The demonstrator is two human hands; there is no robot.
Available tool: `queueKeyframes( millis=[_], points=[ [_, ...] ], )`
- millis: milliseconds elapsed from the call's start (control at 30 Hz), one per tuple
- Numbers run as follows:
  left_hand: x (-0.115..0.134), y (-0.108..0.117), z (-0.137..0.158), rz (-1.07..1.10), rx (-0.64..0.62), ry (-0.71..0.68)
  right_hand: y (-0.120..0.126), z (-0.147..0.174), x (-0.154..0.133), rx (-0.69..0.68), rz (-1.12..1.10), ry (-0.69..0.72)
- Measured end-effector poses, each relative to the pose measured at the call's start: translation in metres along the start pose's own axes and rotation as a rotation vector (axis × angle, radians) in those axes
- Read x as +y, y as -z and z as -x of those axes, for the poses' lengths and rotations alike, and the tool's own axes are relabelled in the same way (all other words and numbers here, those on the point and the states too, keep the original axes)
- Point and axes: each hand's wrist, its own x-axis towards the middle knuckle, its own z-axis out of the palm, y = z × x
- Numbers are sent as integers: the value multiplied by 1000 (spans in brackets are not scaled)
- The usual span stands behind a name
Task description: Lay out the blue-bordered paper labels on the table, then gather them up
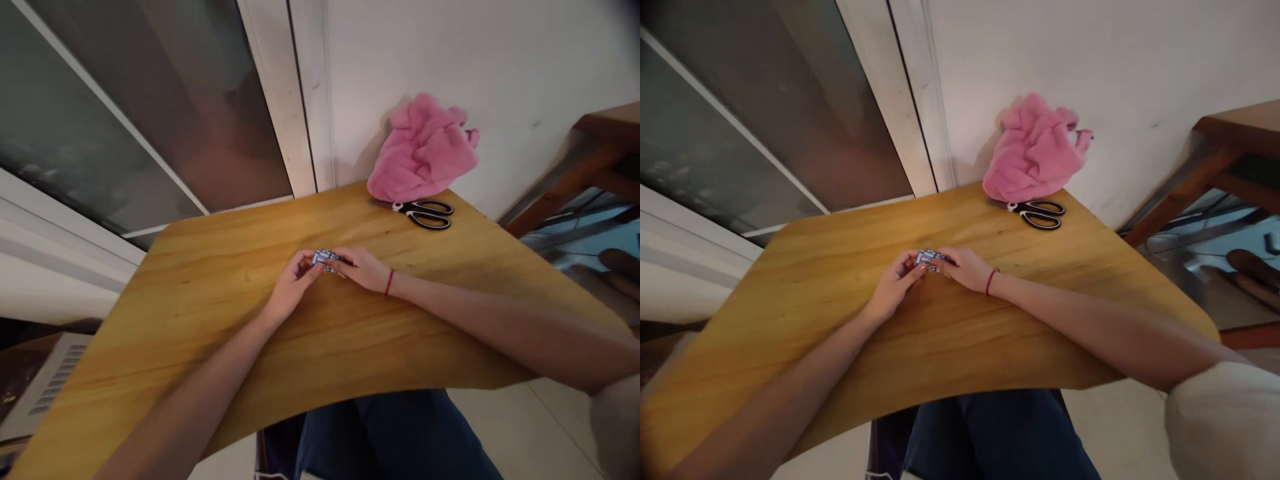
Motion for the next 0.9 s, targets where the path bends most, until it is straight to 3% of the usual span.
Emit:
queueKeyframes(
  millis=[200, 333, 500, 733, 900],
  points=[
    [5, -29, -3, 455, 76, 39, -19, -9, 5, 188, -268, -63],
    [8, -52, -12, 736, 236, 93, -28, -14, 5, 199, -296, -69],
    [2, -53, -37, 706, 347, 62, -29, -29, 5, 253, -205, -160],
    [-14, -28, -91, 701, 485, 17, -42, -89, 5, 514, -78, -340],
    [-16, -24, -102, 703, 518, -22, -47, -100, 5, 589, -130, -338]
  ],
)
